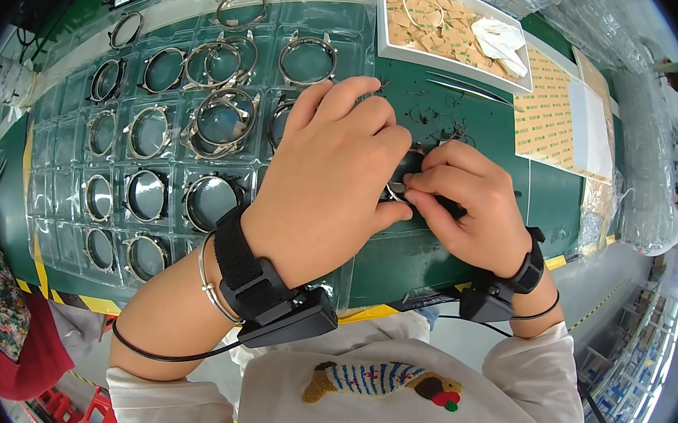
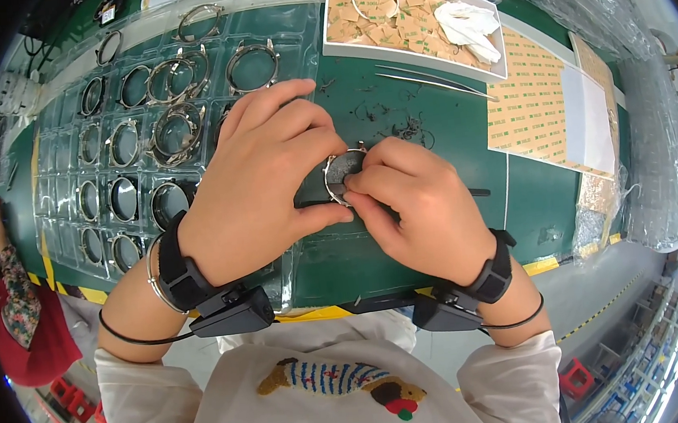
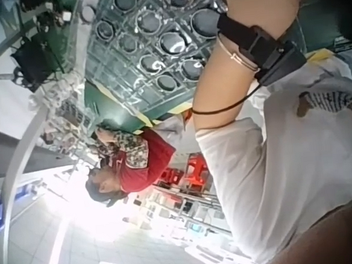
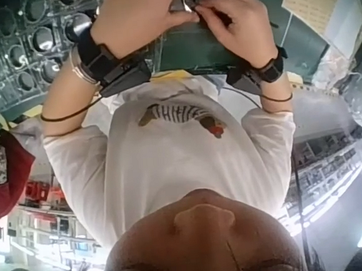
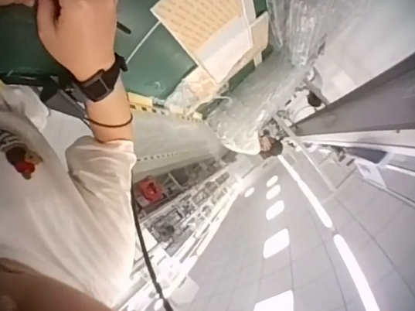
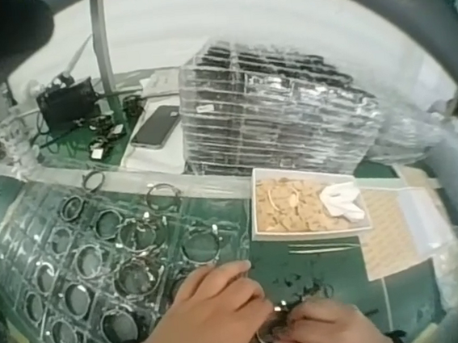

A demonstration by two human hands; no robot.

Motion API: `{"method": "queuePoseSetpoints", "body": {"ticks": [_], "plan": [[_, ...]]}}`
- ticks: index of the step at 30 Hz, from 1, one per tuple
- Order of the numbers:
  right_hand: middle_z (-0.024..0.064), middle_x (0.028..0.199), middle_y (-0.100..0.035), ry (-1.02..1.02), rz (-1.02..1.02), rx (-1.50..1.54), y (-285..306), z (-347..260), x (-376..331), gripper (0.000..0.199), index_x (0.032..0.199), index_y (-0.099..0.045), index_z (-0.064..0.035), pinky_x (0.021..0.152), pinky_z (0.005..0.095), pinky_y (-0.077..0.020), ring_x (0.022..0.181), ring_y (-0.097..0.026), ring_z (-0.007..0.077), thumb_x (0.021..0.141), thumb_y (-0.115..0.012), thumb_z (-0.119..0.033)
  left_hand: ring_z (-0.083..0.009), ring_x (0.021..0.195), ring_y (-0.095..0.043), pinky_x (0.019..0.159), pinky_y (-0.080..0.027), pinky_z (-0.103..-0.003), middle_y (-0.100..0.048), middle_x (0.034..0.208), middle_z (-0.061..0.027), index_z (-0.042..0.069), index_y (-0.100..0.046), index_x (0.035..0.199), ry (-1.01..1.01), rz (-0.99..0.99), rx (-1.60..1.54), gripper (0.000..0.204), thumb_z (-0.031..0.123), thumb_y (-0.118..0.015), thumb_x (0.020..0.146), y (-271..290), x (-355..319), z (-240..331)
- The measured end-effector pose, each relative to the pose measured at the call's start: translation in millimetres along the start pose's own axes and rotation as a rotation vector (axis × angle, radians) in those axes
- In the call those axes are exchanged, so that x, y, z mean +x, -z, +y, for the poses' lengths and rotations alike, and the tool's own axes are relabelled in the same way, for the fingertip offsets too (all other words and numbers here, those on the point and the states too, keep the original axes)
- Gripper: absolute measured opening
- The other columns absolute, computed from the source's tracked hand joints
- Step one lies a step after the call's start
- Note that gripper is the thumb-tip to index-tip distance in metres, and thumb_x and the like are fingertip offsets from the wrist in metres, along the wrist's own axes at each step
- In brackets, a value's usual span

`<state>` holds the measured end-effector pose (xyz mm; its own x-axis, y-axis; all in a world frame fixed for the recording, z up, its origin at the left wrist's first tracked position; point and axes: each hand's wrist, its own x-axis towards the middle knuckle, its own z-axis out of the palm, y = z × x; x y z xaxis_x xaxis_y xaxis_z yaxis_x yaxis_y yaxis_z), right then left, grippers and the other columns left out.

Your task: The person picks up a watch case from a tray and uses a small tool to scrape the inner rim. After cleaning the rim, the person places the case back into the tray and repeats the process with another.

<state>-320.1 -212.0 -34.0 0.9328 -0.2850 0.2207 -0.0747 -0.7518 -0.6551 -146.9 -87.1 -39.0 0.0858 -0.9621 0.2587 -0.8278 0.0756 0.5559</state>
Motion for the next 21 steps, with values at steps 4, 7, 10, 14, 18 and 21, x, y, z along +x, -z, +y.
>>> {"method": "queuePoseSetpoints", "body": {"ticks": [4,7,10,14,18,21], "plan": [[0.0115,0.088,-0.063,-0.011,0.062,-0.064,-8.0,-2.8,-3.1,0.012,0.089,-0.072,-0.0001,0.064,0.0356,-0.0521,0.074,-0.064,0.0286,0.078,-0.075,0.004,-0.0331,0.134,-0.046,0.112,-0.034,-0.05,-0.06,0.113,-0.0058,0.007,-0.068,0.104,-0.002,0.0,0.011,0.048,0.023,-0.09,0.064,-0.3,0.8,-0.1],[0.012,0.089,-0.064,-0.016,0.08,-0.084,-10.4,-4.1,-3.1,0.012,0.09,-0.072,0.0005,0.063,0.0343,-0.0519,0.074,-0.064,0.0278,0.079,-0.075,0.004,-0.033,0.134,-0.046,0.112,-0.034,-0.05,-0.06,0.113,-0.0058,0.007,-0.068,0.104,-0.007,0.0,0.022,0.049,0.023,-0.09,0.064,-0.6,0.9,0.0],[0.0123,0.089,-0.064,-0.016,0.091,-0.087,-8.0,-2.7,-2.1,0.011,0.09,-0.072,0.0006,0.063,0.0348,-0.0521,0.074,-0.064,0.0281,0.079,-0.075,0.004,-0.0329,0.134,-0.046,0.112,-0.034,-0.05,-0.06,0.113,-0.0057,0.008,-0.068,0.104,-0.001,0.012,0.023,0.049,0.024,-0.09,0.063,-1.5,0.5,0.5],[0.0127,0.089,-0.064,0.01,-0.035,0.025,2.5,2.4,-0.1,0.011,0.09,-0.072,0.0007,0.064,0.0355,-0.0524,0.074,-0.064,0.0289,0.08,-0.074,0.004,-0.0327,0.134,-0.047,0.112,-0.034,-0.049,-0.06,0.113,-0.0055,0.008,-0.068,0.103,0.008,-0.003,0.014,0.049,0.024,-0.09,0.063,-0.7,0.8,0.7],[0.0132,0.09,-0.064,0.033,0.074,-0.066,-8.0,-0.5,-3.2,0.013,0.091,-0.072,0.0007,0.064,0.0358,-0.0527,0.075,-0.065,0.0294,0.079,-0.074,0.005,-0.0326,0.135,-0.047,0.112,-0.034,-0.049,-0.06,0.113,-0.0054,0.008,-0.068,0.103,0.006,0.011,0.031,0.048,0.024,-0.09,0.063,-1.3,2.0,0.9],[0.0138,0.09,-0.064,0.03,0.107,-0.101,-13.3,-1.3,-3.5,0.013,0.092,-0.071,0.0008,0.064,0.0358,-0.0527,0.074,-0.064,0.0301,0.08,-0.074,0.004,-0.0326,0.135,-0.046,0.112,-0.034,-0.049,-0.061,0.113,-0.0054,0.008,-0.068,0.102,0.01,0.009,0.039,0.047,0.024,-0.09,0.064,-1.3,2.1,1.7]]}}
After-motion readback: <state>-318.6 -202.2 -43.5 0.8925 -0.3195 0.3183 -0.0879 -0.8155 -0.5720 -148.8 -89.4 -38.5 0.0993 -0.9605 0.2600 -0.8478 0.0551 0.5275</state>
